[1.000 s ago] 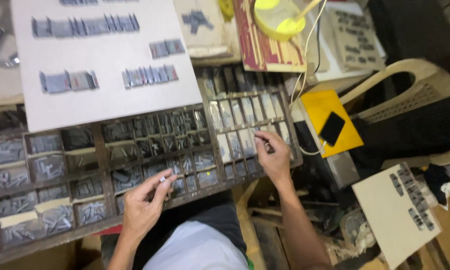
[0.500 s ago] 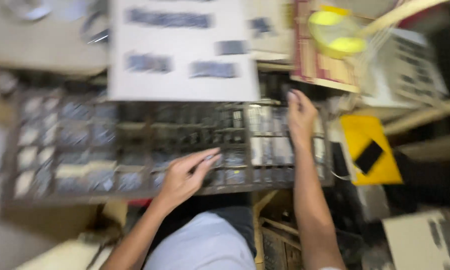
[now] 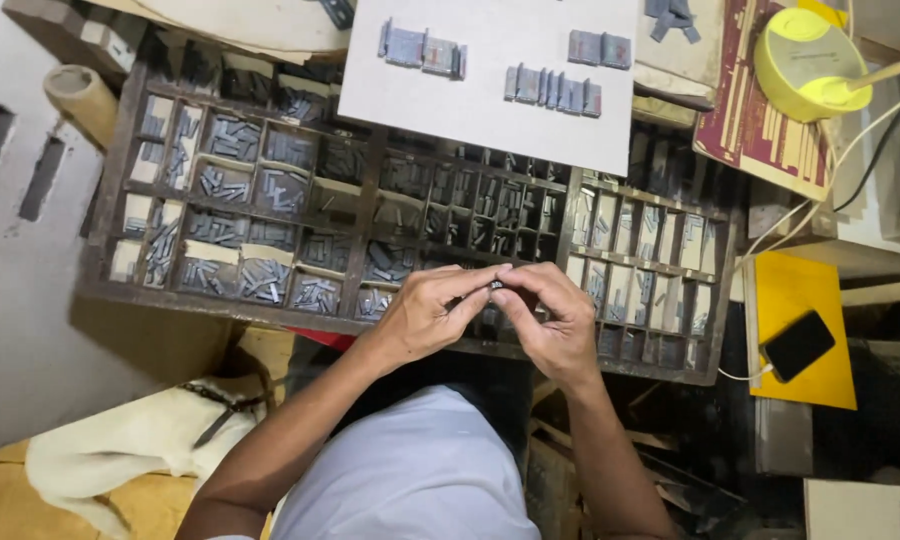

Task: The person arranges small metal printing type blocks on a white sheet of paper, organizing them into neat rows. They then pick up the blocks and place them into a compartmentalized wooden type case, sorting them into specific slots.

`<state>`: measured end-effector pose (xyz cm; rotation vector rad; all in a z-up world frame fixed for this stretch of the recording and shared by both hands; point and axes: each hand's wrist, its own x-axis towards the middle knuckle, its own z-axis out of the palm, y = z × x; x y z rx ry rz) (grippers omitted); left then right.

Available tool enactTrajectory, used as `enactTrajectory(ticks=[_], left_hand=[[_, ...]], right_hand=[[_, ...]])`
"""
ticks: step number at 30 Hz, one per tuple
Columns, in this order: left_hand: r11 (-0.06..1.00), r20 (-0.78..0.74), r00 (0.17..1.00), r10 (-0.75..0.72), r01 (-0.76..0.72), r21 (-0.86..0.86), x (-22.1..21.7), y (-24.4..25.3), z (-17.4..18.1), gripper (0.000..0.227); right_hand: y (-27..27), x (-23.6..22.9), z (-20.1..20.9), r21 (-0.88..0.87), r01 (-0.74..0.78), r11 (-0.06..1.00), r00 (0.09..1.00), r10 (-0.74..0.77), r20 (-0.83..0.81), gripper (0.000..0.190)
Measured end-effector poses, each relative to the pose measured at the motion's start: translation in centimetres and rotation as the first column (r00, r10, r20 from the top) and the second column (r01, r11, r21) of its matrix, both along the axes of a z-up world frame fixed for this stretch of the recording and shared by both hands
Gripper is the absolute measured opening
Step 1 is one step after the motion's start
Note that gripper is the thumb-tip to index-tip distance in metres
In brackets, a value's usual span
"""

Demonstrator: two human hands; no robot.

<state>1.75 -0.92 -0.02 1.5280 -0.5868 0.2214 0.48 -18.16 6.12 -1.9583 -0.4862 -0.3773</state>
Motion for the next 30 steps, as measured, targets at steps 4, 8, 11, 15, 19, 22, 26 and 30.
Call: enactTrajectory(ticks=[4,8,11,15,19,22,26,30], left_hand=[[1.0,-0.01,1.0,0.0,0.0,0.007,-0.1,0.0,-0.5,0.029],[1.0,-0.006,1.0,-0.007,0.007,0.027,-0.1,0.1,-0.5,0.032],[1.0,-0.005,1.0,-0.008,0.009,0.03,-0.1,0.0,-0.9,0.033],[1.0,0.004,1.0,-0.002,0.002,0.031,-0.1,-0.2,-0.9,0.034],[0.999,0.01,1.0,-0.004,0.004,0.037,-0.2,-0.1,-0.5,0.033],[0.999,0.008,1.0,-0.007,0.007,0.046,-0.4,0.0,-0.2,0.034],[0.999,0.012,1.0,-0.009,0.009,0.039,-0.4,0.0,-0.2,0.034],[0.999,0.002,1.0,-0.014,0.014,0.031,-0.4,0.1,0.0,0.034]], right_hand=[[-0.1,-0.1,-0.7,0.022,0.007,1.0,1.0,-0.007,-0.023,0.015],[-0.1,-0.1,-0.6,0.037,-0.003,0.999,0.999,0.004,-0.043,0.014],[-0.2,-0.1,-0.7,0.045,-0.012,0.999,0.999,0.014,-0.047,0.013],[-0.4,0.0,-1.0,0.082,-0.032,0.996,0.997,0.037,-0.061,0.013],[-0.4,-0.1,-1.2,0.104,-0.035,0.994,0.996,0.044,-0.081,0.013],[-0.6,-0.3,-1.9,0.173,-0.035,0.984,0.992,0.056,-0.115,0.012],[-0.8,-0.4,-2.4,0.201,-0.038,0.979,0.989,0.066,-0.133,0.013],[-0.7,-0.4,-2.2,0.211,-0.044,0.976,0.987,0.075,-0.139,0.013]])
